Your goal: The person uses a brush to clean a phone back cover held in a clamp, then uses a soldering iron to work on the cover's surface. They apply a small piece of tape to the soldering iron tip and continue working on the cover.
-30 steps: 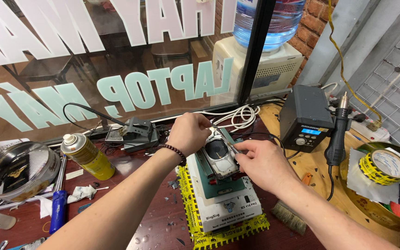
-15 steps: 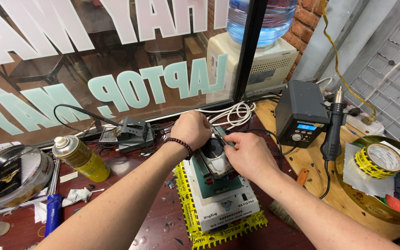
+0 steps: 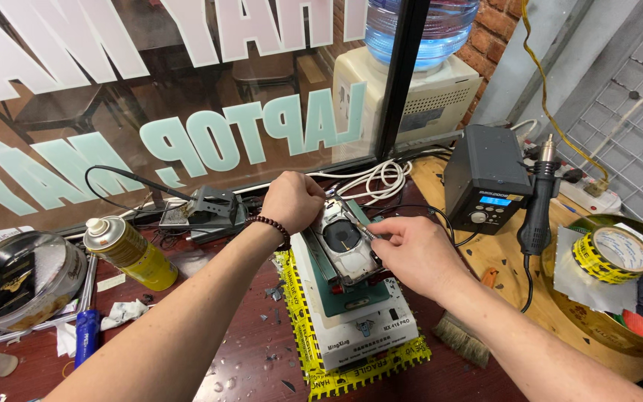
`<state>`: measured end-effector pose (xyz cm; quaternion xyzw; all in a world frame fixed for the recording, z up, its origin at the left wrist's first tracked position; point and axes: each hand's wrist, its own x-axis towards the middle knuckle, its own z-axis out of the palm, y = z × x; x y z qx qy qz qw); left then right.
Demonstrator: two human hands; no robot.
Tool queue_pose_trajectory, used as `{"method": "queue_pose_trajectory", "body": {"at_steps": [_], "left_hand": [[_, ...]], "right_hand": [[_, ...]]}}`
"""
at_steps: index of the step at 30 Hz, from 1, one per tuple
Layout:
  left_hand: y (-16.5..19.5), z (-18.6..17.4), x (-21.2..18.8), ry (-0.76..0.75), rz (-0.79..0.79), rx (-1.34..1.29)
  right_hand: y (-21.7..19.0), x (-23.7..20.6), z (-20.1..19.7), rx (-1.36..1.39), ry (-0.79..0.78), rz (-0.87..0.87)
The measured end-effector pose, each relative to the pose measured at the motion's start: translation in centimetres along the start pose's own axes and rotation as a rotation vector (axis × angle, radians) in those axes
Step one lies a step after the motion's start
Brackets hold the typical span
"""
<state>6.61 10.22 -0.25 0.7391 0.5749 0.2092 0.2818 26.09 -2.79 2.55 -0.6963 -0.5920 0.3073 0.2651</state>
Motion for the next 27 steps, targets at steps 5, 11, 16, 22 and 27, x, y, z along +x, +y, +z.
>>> {"method": "queue_pose_trajectory", "body": {"at_steps": [5, 11, 16, 22, 27], "left_hand": [[0.6, 0.0, -0.5, -0.024, 0.09, 0.032], [1.0, 0.6, -0.9, -0.007, 0.136, 0.136], [0.8, 1.2, -0.6, 0.047, 0.187, 0.165], [-0.2, 0.5, -0.6, 0.106, 0.151, 0.101], [-0.7, 0.1, -0.7, 0.074, 0.128, 0.05]], "right_hand": [[-0.4, 0.1, 0.0, -0.035, -0.023, 0.036], [-0.3, 0.7, 0.2, 0.017, -0.036, 0.018], [-0.3, 1.1, 0.6, -0.005, -0.002, 0.018], [-0.3, 0.9, 0.0, -0.005, -0.049, -0.027], [-0.4, 0.8, 0.0, -0.073, -0.037, -0.045]]}}
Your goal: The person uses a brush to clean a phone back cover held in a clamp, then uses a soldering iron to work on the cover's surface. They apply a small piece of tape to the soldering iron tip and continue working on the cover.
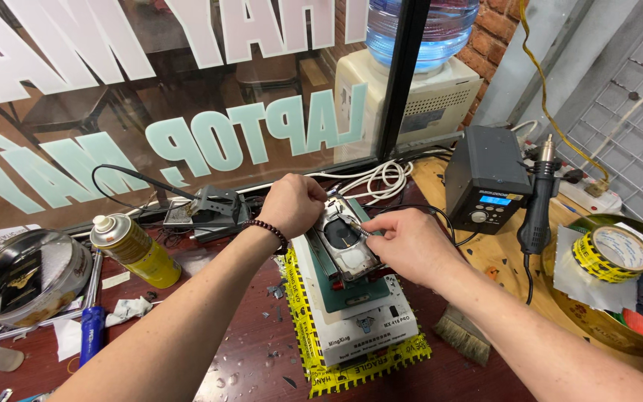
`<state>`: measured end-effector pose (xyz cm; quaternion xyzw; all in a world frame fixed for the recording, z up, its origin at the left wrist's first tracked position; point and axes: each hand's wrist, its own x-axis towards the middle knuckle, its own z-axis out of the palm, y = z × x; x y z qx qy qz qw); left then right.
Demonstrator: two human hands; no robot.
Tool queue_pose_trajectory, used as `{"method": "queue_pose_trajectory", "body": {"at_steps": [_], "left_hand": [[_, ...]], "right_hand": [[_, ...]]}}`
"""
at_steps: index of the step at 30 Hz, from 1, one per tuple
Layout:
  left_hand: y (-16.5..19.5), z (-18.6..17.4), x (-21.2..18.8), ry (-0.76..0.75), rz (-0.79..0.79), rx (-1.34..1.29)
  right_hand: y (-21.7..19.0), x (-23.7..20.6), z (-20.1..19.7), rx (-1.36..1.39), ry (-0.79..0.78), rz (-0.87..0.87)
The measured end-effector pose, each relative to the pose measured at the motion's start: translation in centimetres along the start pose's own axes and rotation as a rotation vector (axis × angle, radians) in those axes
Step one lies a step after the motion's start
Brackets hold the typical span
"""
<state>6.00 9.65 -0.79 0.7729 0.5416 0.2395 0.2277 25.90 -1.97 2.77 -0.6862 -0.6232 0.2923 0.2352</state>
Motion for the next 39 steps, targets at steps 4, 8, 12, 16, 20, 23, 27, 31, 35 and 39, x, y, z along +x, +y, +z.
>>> {"method": "queue_pose_trajectory", "body": {"at_steps": [4, 8, 12, 16, 20, 23, 27, 31, 35, 39], "left_hand": [[0.2, 0.1, 0.0, -0.026, -0.038, -0.028], [0.1, -0.1, 0.1, -0.055, -0.059, -0.011], [0.1, 0.0, 0.4, -0.082, -0.049, -0.01], [0.0, 0.0, 1.0, -0.058, 0.026, 0.018], [0.5, 0.5, 1.7, -0.122, 0.026, 0.039], [0.6, 0.7, 1.8, -0.112, 0.046, 0.093], [0.5, 0.9, 2.0, -0.168, -0.014, 0.115], [0.2, 0.7, 2.0, -0.094, 0.023, 0.136], [-1.2, -1.1, 1.2, -0.011, -0.058, 0.085], [-3.6, -4.2, -0.2, 0.024, -0.16, 0.135]], "right_hand": [[0.3, 0.7, 0.8, 0.033, -0.004, -0.023], [0.9, 1.3, 1.8, 0.317, -0.072, 0.086], [0.7, 1.7, 1.9, 0.369, -0.033, 0.086], [-0.4, 1.4, 0.7, 0.042, 0.009, 0.035], [-1.2, 0.5, -0.4, -0.134, 0.006, -0.007], [-1.7, 0.1, -0.4, -0.112, 0.024, -0.016], [-1.8, -0.4, -0.7, -0.128, 0.012, -0.065], [-1.6, -0.8, -1.2, -0.133, 0.041, -0.086], [-1.2, -0.7, -1.4, -0.135, 0.065, -0.121], [-0.5, -0.5, -1.0, -0.139, -0.005, -0.111]]}}
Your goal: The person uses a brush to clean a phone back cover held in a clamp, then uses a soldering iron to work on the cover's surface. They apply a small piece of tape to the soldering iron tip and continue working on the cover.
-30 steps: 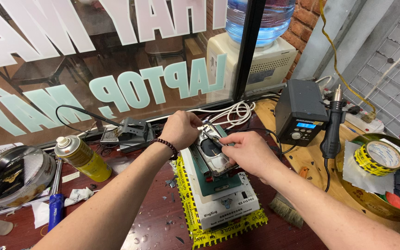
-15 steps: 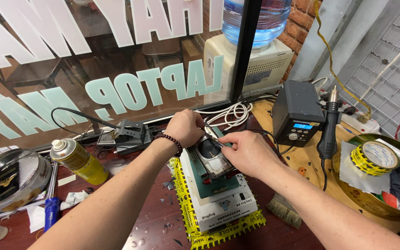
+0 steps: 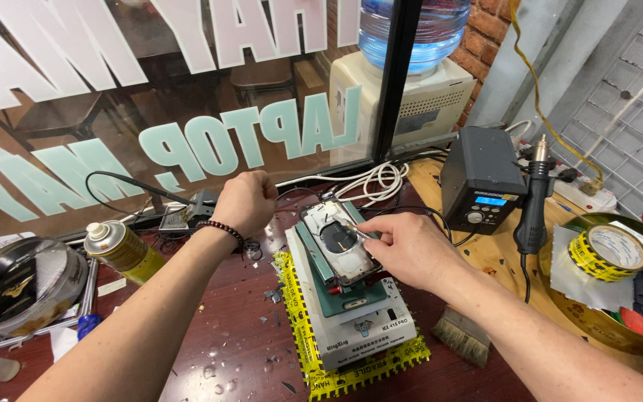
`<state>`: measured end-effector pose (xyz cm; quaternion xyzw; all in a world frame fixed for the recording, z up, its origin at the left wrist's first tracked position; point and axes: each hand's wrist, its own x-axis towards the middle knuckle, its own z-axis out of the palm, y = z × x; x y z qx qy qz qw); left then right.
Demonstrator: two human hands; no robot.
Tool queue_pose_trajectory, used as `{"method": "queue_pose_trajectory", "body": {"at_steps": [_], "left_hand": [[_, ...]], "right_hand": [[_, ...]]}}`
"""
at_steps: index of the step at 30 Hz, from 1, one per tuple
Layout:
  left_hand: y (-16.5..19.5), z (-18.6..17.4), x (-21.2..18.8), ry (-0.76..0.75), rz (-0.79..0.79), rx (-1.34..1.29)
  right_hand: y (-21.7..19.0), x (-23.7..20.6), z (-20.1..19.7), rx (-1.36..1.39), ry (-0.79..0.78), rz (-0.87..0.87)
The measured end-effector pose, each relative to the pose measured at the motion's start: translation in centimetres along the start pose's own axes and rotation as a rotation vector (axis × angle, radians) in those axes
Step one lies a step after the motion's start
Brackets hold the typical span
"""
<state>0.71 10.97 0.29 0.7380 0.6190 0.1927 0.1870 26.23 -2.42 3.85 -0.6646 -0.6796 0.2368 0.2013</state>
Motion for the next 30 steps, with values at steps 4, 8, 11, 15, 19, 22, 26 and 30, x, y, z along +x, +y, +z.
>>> {"method": "queue_pose_trajectory", "body": {"at_steps": [4, 8, 11, 15, 19, 22, 26, 30], "left_hand": [[-1.4, -1.0, -1.1, -0.01, -0.035, 0.075], [0.5, 0.3, -1.4, 0.026, 0.006, -0.041], [2.7, 1.5, -1.5, 0.018, 0.058, -0.133], [4.2, 2.0, -1.5, 0.015, 0.086, -0.215], [4.5, 2.0, -1.4, 0.06, 0.037, -0.185], [4.4, 2.1, -1.4, 0.121, 0.048, -0.174], [4.4, 2.4, -1.7, 0.004, 0.128, -0.14], [4.6, 2.8, -1.9, -0.086, 0.063, -0.119]], "right_hand": [[0.3, 0.6, 1.2, 0.038, -0.027, 0.04], [0.0, 1.7, 2.3, 0.208, -0.062, 0.036], [0.0, 1.9, 2.3, 0.15, 0.001, 0.066], [0.2, 1.4, 1.9, 0.121, 0.014, 0.066], [-0.2, 1.7, 2.2, 0.081, 0.022, 0.114], [-0.5, 2.1, 2.5, 0.104, 0.086, 0.086], [-0.4, 2.2, 2.3, 0.12, 0.069, 0.136], [-0.3, 2.3, 2.2, 0.135, 0.037, 0.123]]}}
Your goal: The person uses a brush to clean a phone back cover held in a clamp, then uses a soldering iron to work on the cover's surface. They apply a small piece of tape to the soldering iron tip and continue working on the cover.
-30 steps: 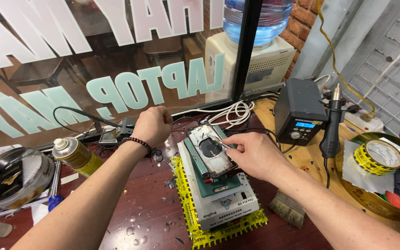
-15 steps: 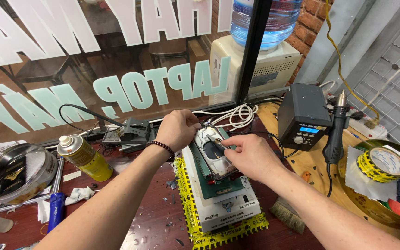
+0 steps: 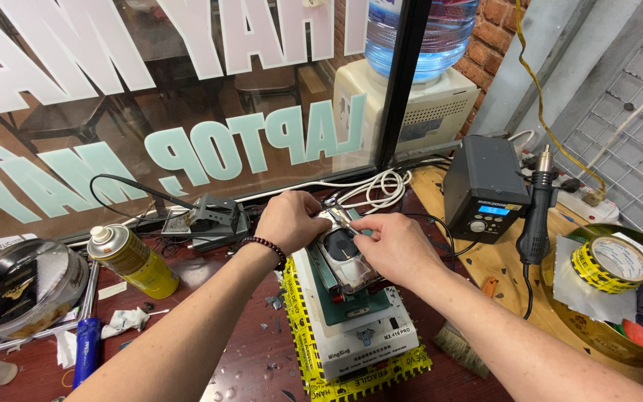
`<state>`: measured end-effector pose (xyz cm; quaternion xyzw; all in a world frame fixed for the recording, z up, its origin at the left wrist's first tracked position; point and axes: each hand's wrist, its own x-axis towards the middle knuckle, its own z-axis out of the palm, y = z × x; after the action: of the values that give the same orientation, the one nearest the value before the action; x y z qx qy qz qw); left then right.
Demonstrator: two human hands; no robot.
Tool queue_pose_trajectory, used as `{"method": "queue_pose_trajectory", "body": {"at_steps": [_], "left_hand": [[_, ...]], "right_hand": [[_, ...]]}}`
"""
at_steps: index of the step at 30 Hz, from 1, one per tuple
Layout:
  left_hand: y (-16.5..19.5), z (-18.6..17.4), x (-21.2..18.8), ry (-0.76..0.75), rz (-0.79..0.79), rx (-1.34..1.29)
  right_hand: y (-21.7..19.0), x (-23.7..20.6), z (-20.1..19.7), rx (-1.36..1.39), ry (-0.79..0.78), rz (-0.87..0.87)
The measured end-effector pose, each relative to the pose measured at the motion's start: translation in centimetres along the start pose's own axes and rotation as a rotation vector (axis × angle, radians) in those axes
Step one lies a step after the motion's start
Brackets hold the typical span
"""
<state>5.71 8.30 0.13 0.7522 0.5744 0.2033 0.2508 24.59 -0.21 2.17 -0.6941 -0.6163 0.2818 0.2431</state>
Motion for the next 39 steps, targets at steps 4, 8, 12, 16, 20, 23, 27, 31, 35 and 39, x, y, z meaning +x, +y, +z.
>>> {"method": "queue_pose_trajectory", "body": {"at_steps": [4, 8, 12, 16, 20, 23, 27, 31, 35, 39], "left_hand": [[-0.2, 0.3, 0.3, 0.027, -0.021, -0.029], [-0.6, 0.6, 0.7, 0.054, -0.004, -0.013], [-0.8, 0.7, 0.6, 0.065, 0.049, 0.021], [-0.4, 0.5, 0.0, 0.15, 0.17, 0.075], [0.1, 0.3, 0.1, 0.134, 0.201, 0.156], [-0.1, 0.4, 0.9, 0.137, 0.199, 0.13], [-1.0, 0.5, 2.5, 0.124, 0.093, -0.019], [-3.4, -1.4, 2.6, 0.202, -0.057, 0.009], [-4.2, -2.6, 2.2, 0.033, -0.129, -0.017], [-2.7, -1.6, 1.9, -0.16, -0.111, -0.138]], "right_hand": [[-0.1, 0.1, 0.0, 0.017, 0.003, -0.004], [0.0, -0.2, -0.3, 0.057, 0.002, -0.027], [0.0, -0.9, -0.5, 0.067, -0.014, -0.018], [-0.4, -1.3, -0.4, 0.052, -0.017, -0.004], [-0.7, -1.3, -0.4, 0.073, -0.016, 0.017], [-0.6, -1.3, -0.4, 0.056, -0.01, 0.017], [-0.1, -1.2, -0.6, 0.045, 0.02, 0.007], [0.4, -1.3, -1.0, 0.052, 0.02, 0.009], [0.3, -1.1, -0.7, 0.034, -0.006, -0.003], [-0.3, -0.6, -0.1, 0.018, -0.041, 0.027]]}}
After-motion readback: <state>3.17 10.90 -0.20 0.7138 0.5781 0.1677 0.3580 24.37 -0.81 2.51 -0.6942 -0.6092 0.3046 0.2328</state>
